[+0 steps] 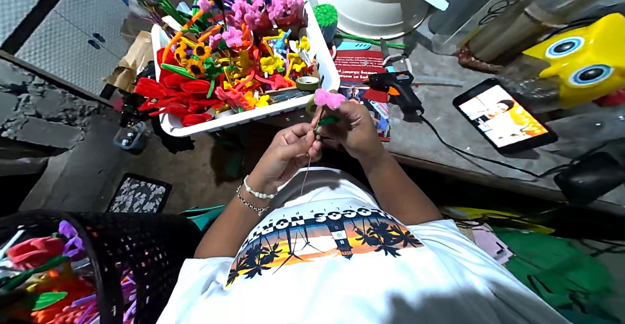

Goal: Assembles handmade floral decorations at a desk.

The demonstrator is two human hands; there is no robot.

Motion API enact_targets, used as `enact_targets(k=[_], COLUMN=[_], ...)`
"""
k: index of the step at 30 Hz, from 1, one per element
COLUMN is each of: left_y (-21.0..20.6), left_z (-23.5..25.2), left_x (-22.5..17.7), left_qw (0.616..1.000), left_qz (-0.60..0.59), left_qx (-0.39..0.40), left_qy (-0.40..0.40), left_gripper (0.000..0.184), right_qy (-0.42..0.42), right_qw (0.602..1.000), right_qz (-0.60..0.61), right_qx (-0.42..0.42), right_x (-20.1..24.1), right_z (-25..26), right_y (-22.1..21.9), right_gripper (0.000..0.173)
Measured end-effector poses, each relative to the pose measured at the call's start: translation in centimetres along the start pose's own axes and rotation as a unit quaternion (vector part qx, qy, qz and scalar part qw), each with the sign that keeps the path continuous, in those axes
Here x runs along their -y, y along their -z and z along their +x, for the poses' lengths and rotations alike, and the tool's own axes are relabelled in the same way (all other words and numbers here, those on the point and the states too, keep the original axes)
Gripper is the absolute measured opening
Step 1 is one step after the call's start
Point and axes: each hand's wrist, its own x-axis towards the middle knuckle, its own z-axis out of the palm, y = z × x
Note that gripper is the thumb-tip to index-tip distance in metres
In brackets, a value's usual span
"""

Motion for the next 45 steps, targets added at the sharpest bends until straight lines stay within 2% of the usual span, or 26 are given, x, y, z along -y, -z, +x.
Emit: enact_targets(k=[2, 3, 5, 7, 9, 11, 16, 18, 21, 24, 26, 27, 28, 29, 30, 32, 34, 35, 36, 38, 41, 45], left_y=[-0.5, -0.5, -0.2, -0.2, -0.2, -0.2, -0.8, -0.7, -0.5, -0.1, 0.1, 0.1, 0.0, -0.1, -0.2, -0.2, -0.3, -0.4, -0.4, -0.2, 0.0, 0.0], left_z=[0.0, 0.1, 0.4, 0.4, 0.3, 0.2, -0.6, -0.6, -0.5, -0.4, -0.2, -0.2, -0.2, -0.2, -0.1, 0.0, 0.1, 0.1, 0.1, -0.1, -0.3, -0.6], left_x=[0.1, 0.3, 0.9, 0.9, 0.7, 0.6, -0.5, -0.5, -0.6, -0.4, -0.4, -0.5, -0.5, -0.5, -0.4, -0.1, 0.3, 0.5, 0.6, 0.6, 0.3, -0.2], left_qw=[0.975, 0.938, 0.836, 0.769, 0.737, 0.754, 0.919, 0.959, 0.99, 0.998, 0.997, 0.994, 0.981, 0.951, 0.903, 0.779, 0.673, 0.641, 0.629, 0.649, 0.719, 0.766], left_qz=[0.17, 0.271, 0.443, 0.527, 0.564, 0.546, 0.339, 0.24, 0.12, 0.042, 0.051, 0.097, 0.173, 0.274, 0.377, 0.544, 0.638, 0.658, 0.665, 0.65, 0.584, 0.532], left_qx=[-0.077, -0.103, -0.133, -0.144, -0.143, -0.137, -0.071, -0.038, -0.001, 0.039, 0.048, 0.036, 0.014, -0.012, -0.044, -0.092, -0.127, -0.142, -0.147, -0.136, -0.109, -0.076], left_qy=[-0.121, -0.19, -0.296, -0.331, -0.344, -0.337, -0.191, -0.145, -0.078, -0.019, -0.018, -0.043, -0.087, -0.143, -0.2, -0.296, -0.352, -0.368, -0.375, -0.372, -0.361, -0.353], left_gripper=[0.008, 0.009, 0.012, 0.014, 0.015, 0.016, 0.01, 0.009, 0.008, 0.005, 0.005, 0.006, 0.008, 0.009, 0.01, 0.017, 0.021, 0.019, 0.017, 0.015, 0.016, 0.014], right_qy=[0.0, 0.003, 0.004, 0.016, 0.032, 0.048, 0.048, 0.041, 0.029, 0.022, 0.019, 0.021, 0.026, 0.031, 0.034, 0.025, 0.014, 0.013, 0.015, 0.022, 0.022, 0.003], right_qw=[0.997, 0.992, 0.977, 0.963, 0.951, 0.944, 0.963, 0.975, 0.99, 0.998, 0.999, 0.998, 0.995, 0.989, 0.981, 0.966, 0.957, 0.954, 0.951, 0.951, 0.963, 0.99], right_qz=[-0.071, -0.115, -0.202, -0.26, -0.299, -0.319, -0.262, -0.219, -0.141, -0.054, -0.042, -0.06, -0.096, -0.142, -0.188, -0.247, -0.273, -0.283, -0.288, -0.286, -0.246, -0.121], right_qx=[-0.029, -0.042, -0.062, -0.071, -0.074, -0.07, -0.028, -0.02, -0.008, 0.011, 0.01, 0.005, -0.005, -0.02, -0.038, -0.072, -0.095, -0.103, -0.111, -0.119, -0.11, -0.073], right_x=[0.1, 0.2, 0.5, 1.0, 1.3, 1.6, 2.0, 1.7, 1.1, 0.6, 0.6, 0.7, 0.8, 1.0, 1.1, 1.4, 1.7, 1.8, 1.9, 2.2, 2.5, 1.9], right_z=[0.0, 0.0, 0.1, 0.2, 0.2, 0.1, 0.2, 0.1, 0.1, -0.1, -0.2, -0.2, -0.2, -0.3, -0.4, -0.4, -0.3, -0.3, -0.3, -0.2, -0.2, -0.2], right_y=[0.1, 0.0, -0.3, -0.6, -0.7, -0.6, 0.2, 0.4, 0.6, 0.6, 0.6, 0.6, 0.6, 0.5, 0.4, 0.0, -0.6, -0.9, -1.1, -1.4, -1.3, -0.8], right_gripper=[0.014, 0.016, 0.015, 0.013, 0.013, 0.013, 0.009, 0.007, 0.009, 0.012, 0.013, 0.013, 0.013, 0.012, 0.011, 0.008, 0.008, 0.007, 0.007, 0.007, 0.007, 0.011])
